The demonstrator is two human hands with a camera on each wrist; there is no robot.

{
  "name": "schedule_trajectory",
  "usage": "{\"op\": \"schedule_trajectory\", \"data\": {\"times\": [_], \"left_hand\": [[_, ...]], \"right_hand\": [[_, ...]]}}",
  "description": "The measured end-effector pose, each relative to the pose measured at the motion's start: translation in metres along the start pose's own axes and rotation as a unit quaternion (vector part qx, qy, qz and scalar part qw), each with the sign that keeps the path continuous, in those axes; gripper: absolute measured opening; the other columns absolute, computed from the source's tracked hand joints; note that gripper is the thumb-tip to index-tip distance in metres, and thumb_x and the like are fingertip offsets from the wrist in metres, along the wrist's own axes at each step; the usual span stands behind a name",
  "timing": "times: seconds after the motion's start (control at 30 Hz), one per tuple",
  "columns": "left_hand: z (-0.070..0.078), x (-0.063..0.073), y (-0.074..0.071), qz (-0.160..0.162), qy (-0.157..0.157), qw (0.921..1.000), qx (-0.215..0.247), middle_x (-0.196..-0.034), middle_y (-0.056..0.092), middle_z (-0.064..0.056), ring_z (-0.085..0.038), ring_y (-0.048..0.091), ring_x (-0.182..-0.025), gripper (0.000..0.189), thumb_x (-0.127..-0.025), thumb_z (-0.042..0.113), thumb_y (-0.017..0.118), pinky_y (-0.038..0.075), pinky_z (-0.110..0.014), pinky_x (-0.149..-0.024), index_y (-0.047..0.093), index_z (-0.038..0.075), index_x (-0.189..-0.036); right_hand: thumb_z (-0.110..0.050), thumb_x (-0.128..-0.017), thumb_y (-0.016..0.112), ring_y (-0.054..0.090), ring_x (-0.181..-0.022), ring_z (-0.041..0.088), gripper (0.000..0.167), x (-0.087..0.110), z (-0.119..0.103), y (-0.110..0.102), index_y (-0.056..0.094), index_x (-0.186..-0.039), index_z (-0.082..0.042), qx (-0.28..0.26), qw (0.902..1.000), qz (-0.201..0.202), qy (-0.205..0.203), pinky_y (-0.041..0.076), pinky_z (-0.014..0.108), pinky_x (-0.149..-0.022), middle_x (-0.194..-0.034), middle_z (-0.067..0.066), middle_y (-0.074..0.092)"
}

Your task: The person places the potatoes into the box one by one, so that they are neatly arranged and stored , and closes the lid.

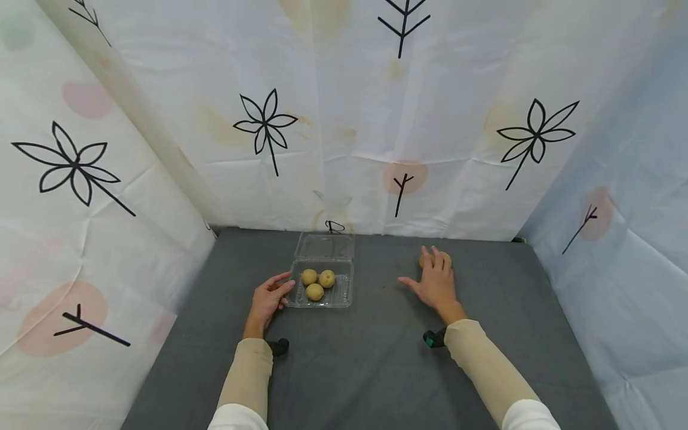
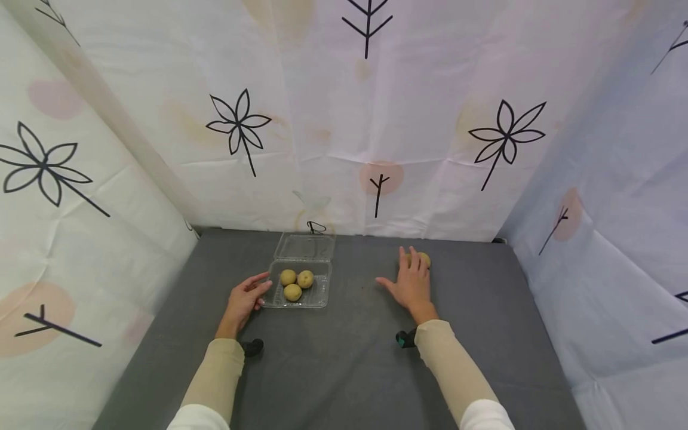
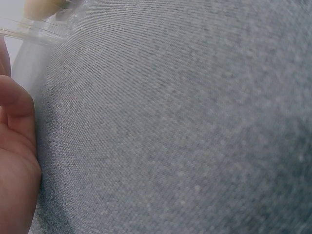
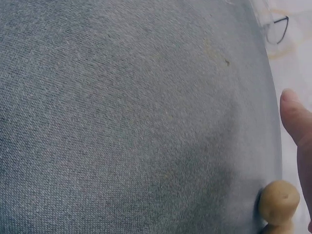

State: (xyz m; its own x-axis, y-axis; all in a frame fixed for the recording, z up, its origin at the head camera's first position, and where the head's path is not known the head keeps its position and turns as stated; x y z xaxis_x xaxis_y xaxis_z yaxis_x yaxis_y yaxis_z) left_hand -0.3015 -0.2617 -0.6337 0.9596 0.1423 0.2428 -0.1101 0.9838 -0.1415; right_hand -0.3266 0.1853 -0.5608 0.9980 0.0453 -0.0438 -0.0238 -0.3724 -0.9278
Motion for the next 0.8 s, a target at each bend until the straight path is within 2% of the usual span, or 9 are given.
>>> {"op": "schedule_trajectory", "data": {"times": [0.17,0.5,0.8], "left_hand": [[0.001,0.001,0.000,0.001,-0.003,1.0000,-0.003,-0.091,0.064,0.006,-0.007,0.058,-0.058,0.050,-0.087,0.041,0.081,0.049,-0.021,-0.055,0.068,0.026,-0.133],[0.000,0.001,0.000,0.002,-0.009,1.0000,0.000,-0.090,0.064,0.007,-0.006,0.058,-0.058,0.050,-0.087,0.041,0.081,0.049,-0.021,-0.055,0.068,0.026,-0.133],[0.000,0.000,0.001,0.002,-0.010,0.9999,0.004,-0.090,0.065,0.007,-0.006,0.058,-0.058,0.051,-0.086,0.041,0.081,0.048,-0.020,-0.054,0.068,0.026,-0.133]], "right_hand": [[-0.058,-0.089,0.072,0.020,-0.146,0.052,0.104,0.001,0.008,-0.004,0.020,-0.163,-0.006,-0.029,0.9994,0.012,0.014,0.023,0.067,-0.118,-0.165,0.025,0.017],[-0.050,-0.092,0.073,0.032,-0.125,0.049,0.093,0.000,0.024,-0.004,0.027,-0.161,-0.008,-0.088,0.9946,0.031,0.045,0.033,0.062,-0.106,-0.161,0.022,0.023],[-0.042,-0.094,0.073,0.029,-0.129,0.051,0.087,-0.002,0.030,0.005,0.029,-0.159,-0.005,-0.108,0.9923,0.032,0.051,0.028,0.062,-0.110,-0.160,0.023,0.022]]}}
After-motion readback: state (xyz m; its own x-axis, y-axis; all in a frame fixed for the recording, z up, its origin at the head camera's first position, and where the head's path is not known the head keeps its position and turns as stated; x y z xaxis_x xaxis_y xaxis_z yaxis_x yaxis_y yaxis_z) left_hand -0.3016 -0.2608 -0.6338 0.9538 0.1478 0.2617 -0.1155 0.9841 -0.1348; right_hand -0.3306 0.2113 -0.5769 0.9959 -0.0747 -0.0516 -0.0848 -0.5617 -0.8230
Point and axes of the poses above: each hand's wrist, its own x-axis away from the middle knuckle, its own y-axis out of the palm, z = x × y, the point moved 10 cm from there along -x, towards the middle knuckle
